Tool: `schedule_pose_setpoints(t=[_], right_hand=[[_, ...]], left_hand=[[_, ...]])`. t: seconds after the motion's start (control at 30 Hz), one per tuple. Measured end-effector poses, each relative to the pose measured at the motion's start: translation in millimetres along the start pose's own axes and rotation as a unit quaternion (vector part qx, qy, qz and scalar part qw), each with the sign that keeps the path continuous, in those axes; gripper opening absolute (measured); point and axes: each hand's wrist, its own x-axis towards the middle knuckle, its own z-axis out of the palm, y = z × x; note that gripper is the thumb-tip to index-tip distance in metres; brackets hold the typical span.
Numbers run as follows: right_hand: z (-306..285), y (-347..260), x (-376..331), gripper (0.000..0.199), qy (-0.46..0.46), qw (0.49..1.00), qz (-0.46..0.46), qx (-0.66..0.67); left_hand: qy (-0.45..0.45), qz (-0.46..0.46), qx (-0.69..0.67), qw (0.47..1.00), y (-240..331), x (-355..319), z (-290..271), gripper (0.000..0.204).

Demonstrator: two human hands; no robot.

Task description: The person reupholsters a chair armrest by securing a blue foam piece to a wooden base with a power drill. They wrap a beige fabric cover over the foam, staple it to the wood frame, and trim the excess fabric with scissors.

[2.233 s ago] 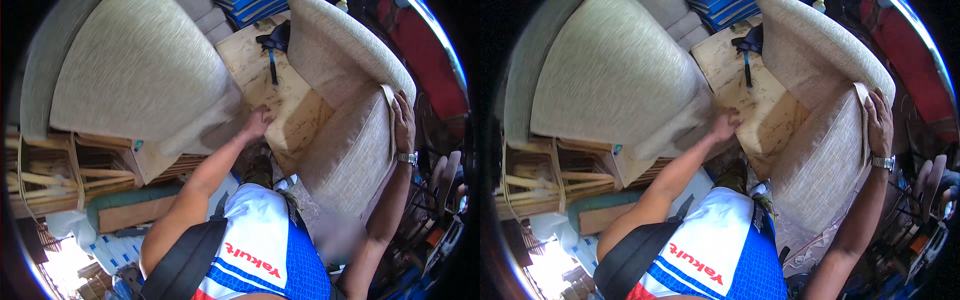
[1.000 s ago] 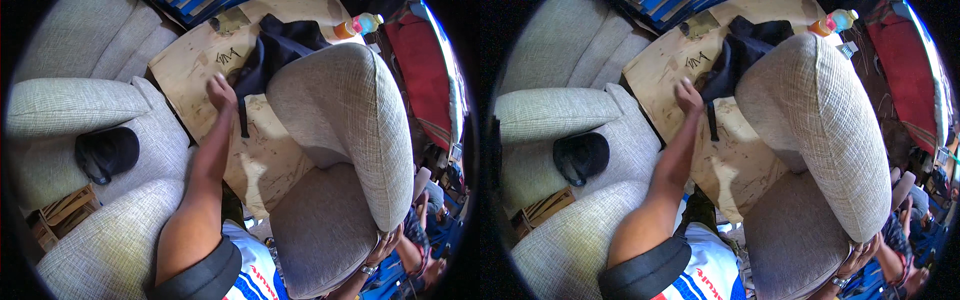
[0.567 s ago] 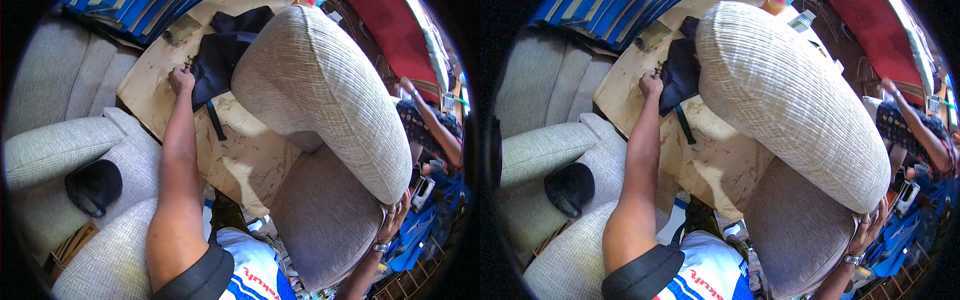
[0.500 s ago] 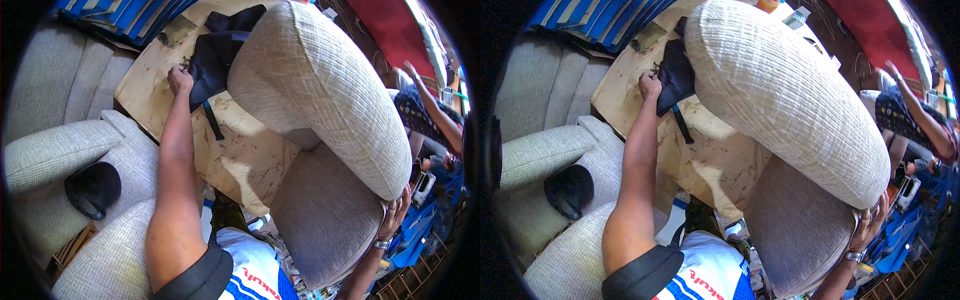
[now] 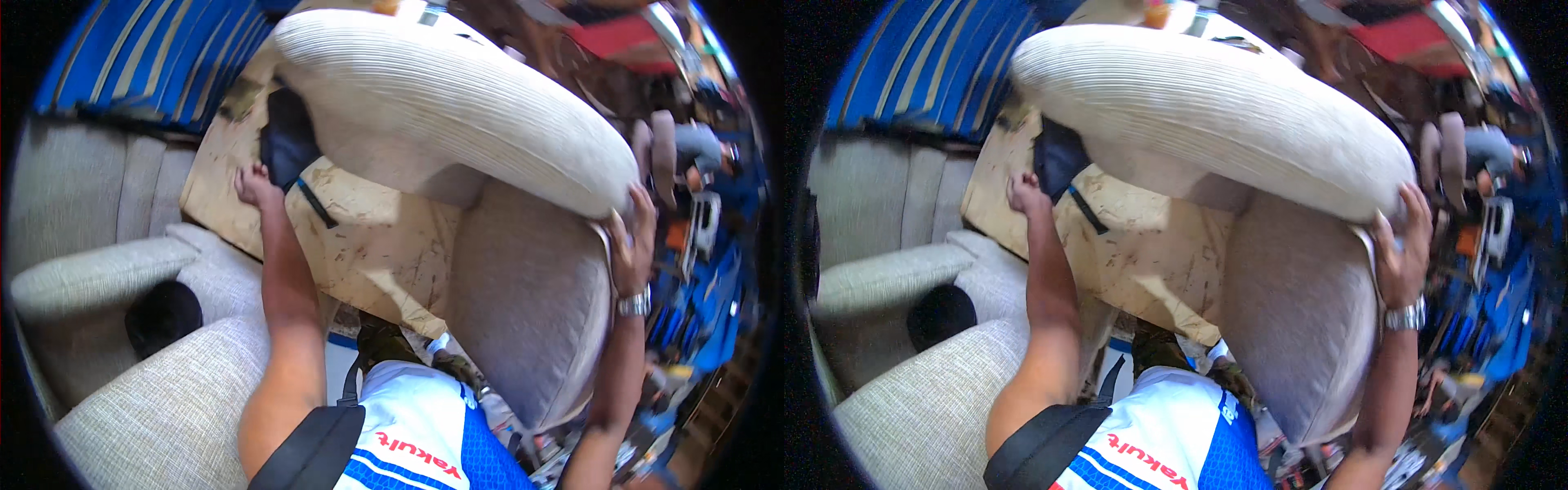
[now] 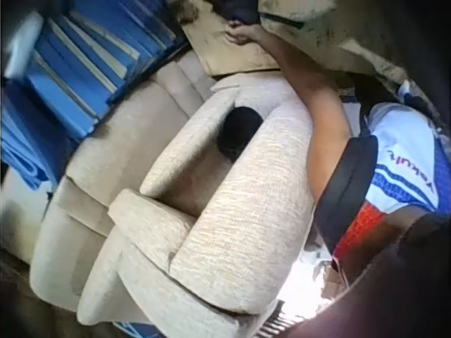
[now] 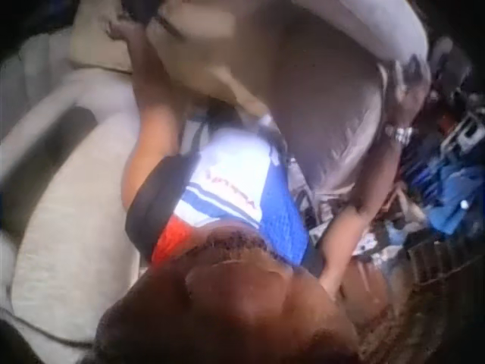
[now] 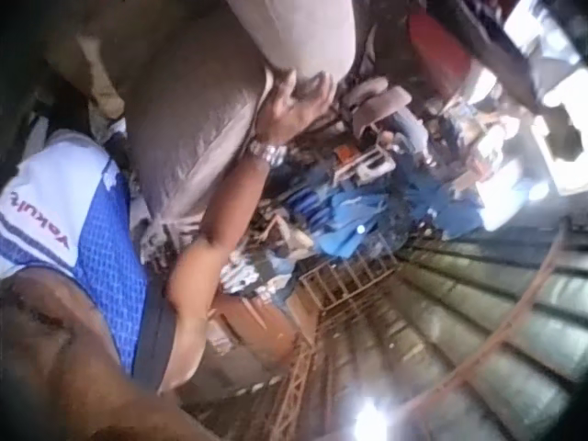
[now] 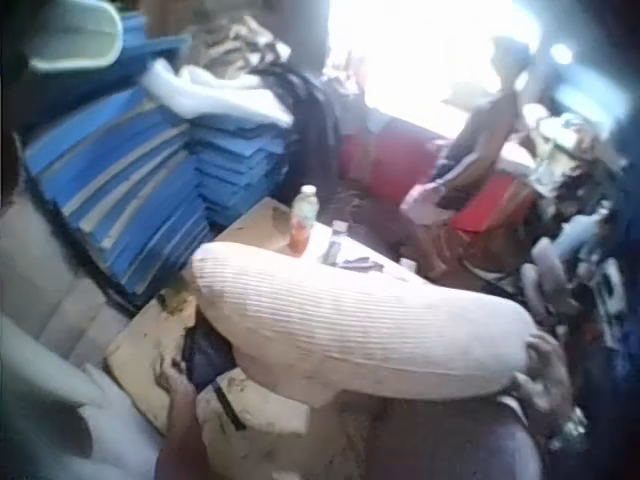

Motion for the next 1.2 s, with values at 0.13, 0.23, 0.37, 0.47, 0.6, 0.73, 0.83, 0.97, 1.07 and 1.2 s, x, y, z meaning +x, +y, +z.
schedule_pose_setpoints(t=[0.13,0.23,0.37,0.47,0.6,0.73,0.83,0.97,1.07,1.2], right_hand=[[3,1,-1,0.058,0.022,1.000,0.007,-0.021],[0,-1,3,0.067,0.001,1.000,0.000,0.017],[-14,52,-21,0.064,0.025,0.875,0.001,0.484],[-35,99,-84,0.046,0.096,0.828,0.043,0.550],[23,197,-233,0.034,0.103,0.863,0.156,0.468],[117,269,-448,0.027,0.015,0.845,0.322,0.426],[137,272,-550,0.025,-0.043,0.754,0.444,0.483],[114,255,-510,0.025,-0.085,0.778,0.398,0.478],[83,250,-442,0.027,-0.092,0.831,0.291,0.465],[74,257,-392,0.027,-0.094,0.859,0.270,0.425]], left_hand=[[-0.094,-0.191,-0.233,0.949,61,-145,31,0.012],[-0.246,-0.245,-0.306,0.886,64,-200,4,0.017],[-0.221,-0.244,-0.283,0.901,122,-281,1,0.018],[-0.238,-0.164,-0.279,0.916,178,-316,-28,0.020],[-0.319,-0.140,-0.289,0.892,257,-411,-32,0.019],[-0.383,-0.176,-0.275,0.864,281,-472,-14,0.018],[-0.456,-0.178,-0.226,0.842,295,-539,26,0.020],[-0.508,-0.126,-0.141,0.840,266,-609,78,0.023],[-0.460,-0.112,-0.064,0.879,246,-621,91,0.024],[-0.479,0.018,0.014,0.878,225,-618,76,0.022]])
